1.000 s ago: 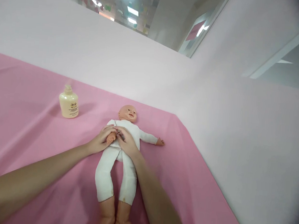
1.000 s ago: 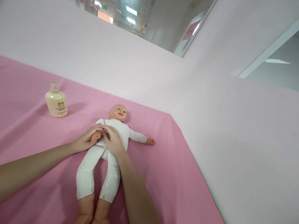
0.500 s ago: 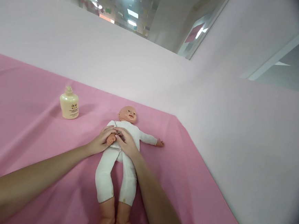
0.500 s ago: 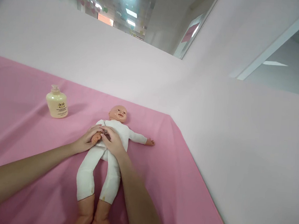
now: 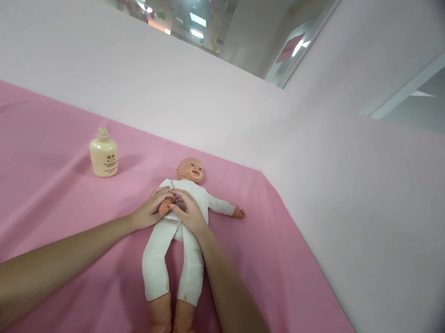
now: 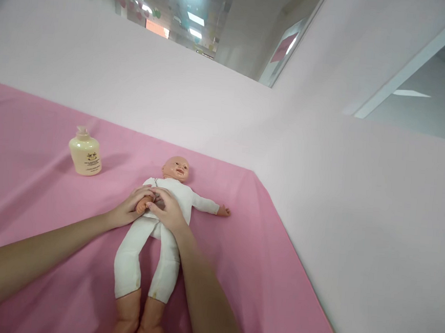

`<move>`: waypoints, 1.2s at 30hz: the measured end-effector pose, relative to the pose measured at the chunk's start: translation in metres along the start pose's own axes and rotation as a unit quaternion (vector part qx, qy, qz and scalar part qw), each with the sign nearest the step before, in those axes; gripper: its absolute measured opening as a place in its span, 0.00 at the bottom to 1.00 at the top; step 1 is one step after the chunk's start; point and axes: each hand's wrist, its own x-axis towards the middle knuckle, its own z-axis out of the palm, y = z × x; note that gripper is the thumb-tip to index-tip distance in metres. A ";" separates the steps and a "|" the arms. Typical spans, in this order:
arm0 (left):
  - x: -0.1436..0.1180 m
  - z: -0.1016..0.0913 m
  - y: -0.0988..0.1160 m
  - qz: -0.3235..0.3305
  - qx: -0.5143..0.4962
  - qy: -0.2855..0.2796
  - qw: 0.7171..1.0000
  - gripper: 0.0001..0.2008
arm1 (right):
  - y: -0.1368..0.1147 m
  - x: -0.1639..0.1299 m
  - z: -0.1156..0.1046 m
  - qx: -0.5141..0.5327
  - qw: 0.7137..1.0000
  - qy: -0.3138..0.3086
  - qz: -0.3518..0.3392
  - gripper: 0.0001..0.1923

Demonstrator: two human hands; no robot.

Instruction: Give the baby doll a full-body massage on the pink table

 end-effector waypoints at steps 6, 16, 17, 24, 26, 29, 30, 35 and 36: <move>-0.001 0.001 -0.003 -0.007 0.003 -0.008 1.000 0.15 | -0.002 0.000 0.000 0.014 1.000 -0.002 -0.005 0.23; -0.002 0.001 -0.002 -0.012 -0.019 0.005 1.000 0.16 | 0.003 -0.001 -0.001 0.010 1.000 -0.018 -0.005 0.27; -0.002 0.001 -0.002 -0.009 -0.022 0.007 1.000 0.16 | 0.003 0.000 -0.001 0.008 1.000 -0.018 -0.003 0.27; -0.001 0.000 0.000 -0.020 -0.024 0.006 0.999 0.17 | -0.001 0.000 -0.001 0.001 1.000 -0.017 -0.002 0.29; -0.002 0.000 -0.001 -0.024 -0.023 0.006 0.999 0.18 | -0.002 0.000 -0.001 -0.001 1.000 -0.017 0.004 0.29; -0.002 0.001 -0.003 -0.025 -0.019 0.004 0.999 0.18 | -0.004 0.000 -0.002 -0.005 1.000 -0.019 0.009 0.30; -0.002 0.002 -0.003 -0.026 -0.018 0.004 1.000 0.18 | -0.004 0.000 -0.002 -0.006 1.000 -0.018 0.008 0.30; -0.002 0.002 -0.003 -0.033 -0.017 0.003 0.999 0.18 | -0.005 -0.002 -0.001 -0.013 1.000 -0.014 0.012 0.28; -0.002 0.002 -0.002 -0.031 -0.018 0.002 0.999 0.18 | -0.005 -0.002 -0.001 -0.016 1.000 -0.014 0.013 0.28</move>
